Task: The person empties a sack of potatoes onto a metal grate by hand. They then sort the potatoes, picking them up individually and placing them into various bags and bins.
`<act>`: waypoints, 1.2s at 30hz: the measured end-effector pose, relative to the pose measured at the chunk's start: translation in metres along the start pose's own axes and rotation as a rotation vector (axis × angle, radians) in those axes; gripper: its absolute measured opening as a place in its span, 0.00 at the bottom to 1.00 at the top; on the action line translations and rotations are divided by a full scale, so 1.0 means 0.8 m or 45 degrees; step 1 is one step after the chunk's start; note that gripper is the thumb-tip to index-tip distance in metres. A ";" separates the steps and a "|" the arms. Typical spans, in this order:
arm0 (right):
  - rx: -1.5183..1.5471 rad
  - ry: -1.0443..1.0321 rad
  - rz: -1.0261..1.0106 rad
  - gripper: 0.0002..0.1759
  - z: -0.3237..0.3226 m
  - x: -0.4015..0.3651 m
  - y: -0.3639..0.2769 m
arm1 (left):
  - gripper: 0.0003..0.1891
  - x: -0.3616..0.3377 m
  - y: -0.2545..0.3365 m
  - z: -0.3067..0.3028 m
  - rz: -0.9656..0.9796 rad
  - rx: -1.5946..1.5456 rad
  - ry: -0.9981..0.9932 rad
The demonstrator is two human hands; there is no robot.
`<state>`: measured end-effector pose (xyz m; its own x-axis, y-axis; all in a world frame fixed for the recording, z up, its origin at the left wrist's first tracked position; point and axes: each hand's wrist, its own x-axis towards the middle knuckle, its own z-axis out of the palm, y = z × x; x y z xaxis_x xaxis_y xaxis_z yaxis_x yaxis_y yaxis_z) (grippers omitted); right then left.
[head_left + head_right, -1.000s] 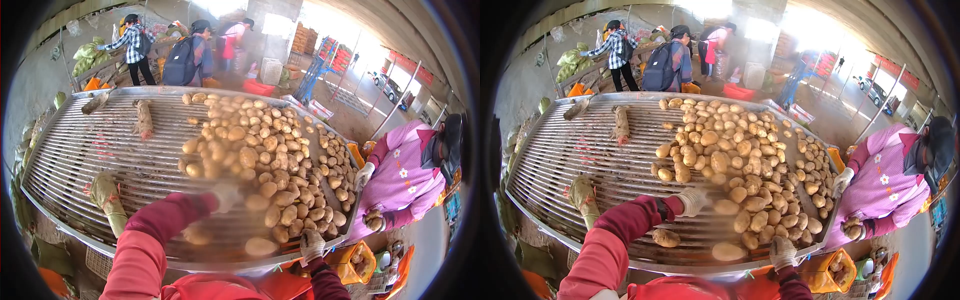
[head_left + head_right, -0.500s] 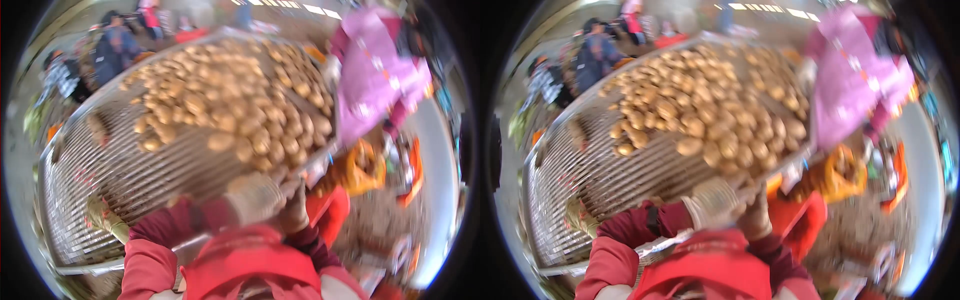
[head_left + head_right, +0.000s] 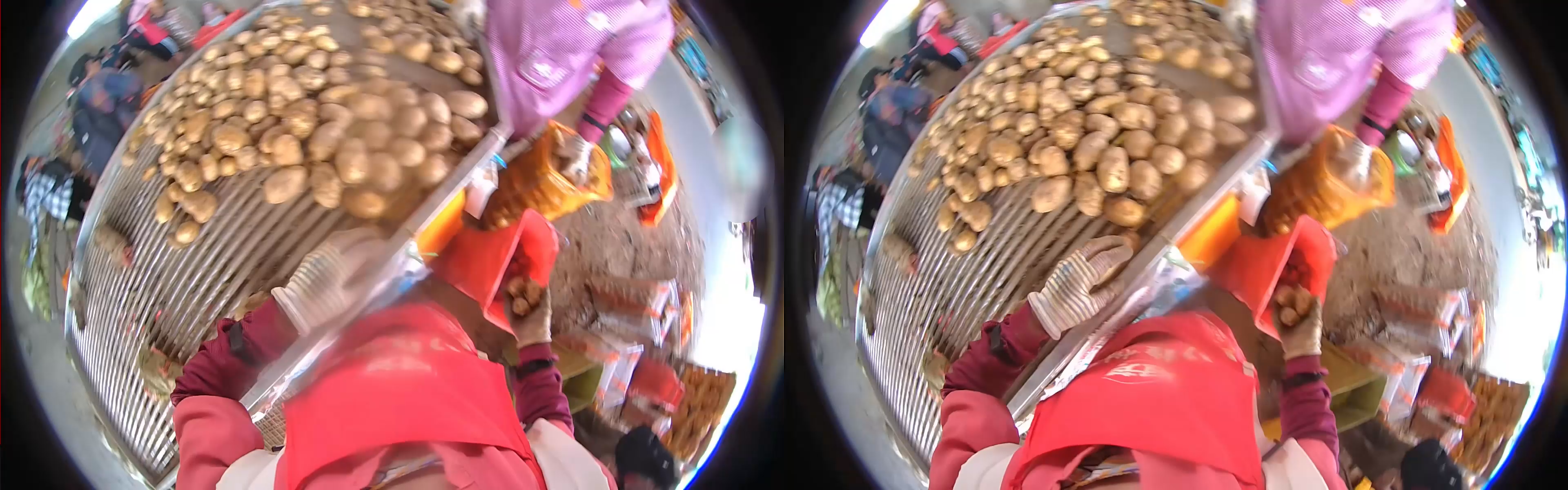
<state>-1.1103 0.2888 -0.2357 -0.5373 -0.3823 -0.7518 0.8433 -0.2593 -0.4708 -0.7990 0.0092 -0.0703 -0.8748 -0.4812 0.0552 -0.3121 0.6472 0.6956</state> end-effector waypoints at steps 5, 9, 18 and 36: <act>-1.058 0.361 -0.286 0.24 -0.084 0.081 -0.022 | 0.27 -0.072 -0.043 -0.011 -0.360 0.066 0.307; -1.363 -0.386 -1.073 0.25 0.094 0.055 0.018 | 0.25 -0.106 -0.003 -0.002 -0.559 0.117 0.410; -2.352 -1.807 -2.107 0.30 0.412 -0.042 0.165 | 0.26 -0.128 0.018 0.039 -0.655 -0.099 0.463; -3.483 -0.847 -2.062 0.21 0.596 0.137 0.143 | 0.27 -0.150 -0.005 0.058 -0.854 0.086 0.320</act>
<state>-1.0797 -0.2058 -0.1519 0.0967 -0.9873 -0.1264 -0.9287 -0.1352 0.3454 -0.7105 0.0921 -0.1129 -0.3772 -0.9044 -0.1995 -0.7818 0.1955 0.5921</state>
